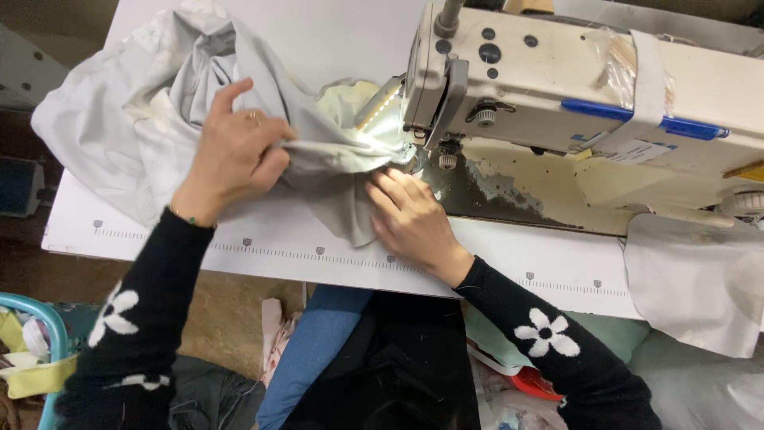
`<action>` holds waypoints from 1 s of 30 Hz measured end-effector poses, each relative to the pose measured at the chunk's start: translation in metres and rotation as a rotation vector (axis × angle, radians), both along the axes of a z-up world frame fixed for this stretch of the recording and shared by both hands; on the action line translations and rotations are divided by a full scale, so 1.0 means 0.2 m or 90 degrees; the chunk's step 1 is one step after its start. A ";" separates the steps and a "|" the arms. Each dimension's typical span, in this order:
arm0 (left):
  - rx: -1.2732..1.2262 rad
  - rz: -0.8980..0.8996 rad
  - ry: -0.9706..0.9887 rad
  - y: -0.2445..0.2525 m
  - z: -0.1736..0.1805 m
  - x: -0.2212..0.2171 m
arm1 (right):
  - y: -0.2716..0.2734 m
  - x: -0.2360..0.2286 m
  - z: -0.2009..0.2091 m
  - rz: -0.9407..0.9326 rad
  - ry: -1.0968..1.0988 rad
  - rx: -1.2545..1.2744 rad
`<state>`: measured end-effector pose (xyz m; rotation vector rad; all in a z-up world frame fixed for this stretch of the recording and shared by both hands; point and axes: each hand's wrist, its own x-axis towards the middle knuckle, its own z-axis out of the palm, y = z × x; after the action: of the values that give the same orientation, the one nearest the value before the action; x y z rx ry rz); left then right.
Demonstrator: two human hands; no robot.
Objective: Sewing fabric pieces together using an industrial sewing machine
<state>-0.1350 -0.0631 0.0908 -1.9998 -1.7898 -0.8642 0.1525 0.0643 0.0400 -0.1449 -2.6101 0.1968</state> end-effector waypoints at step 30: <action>-0.090 0.057 0.229 0.36 -0.55 0.55 | -0.21 0.07 -0.04 0.063 0.069 -0.124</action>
<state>-0.0244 0.0079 -0.0191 -1.9882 -1.7524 -0.3298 0.1669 0.0230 0.0319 -0.0715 -2.4879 0.4813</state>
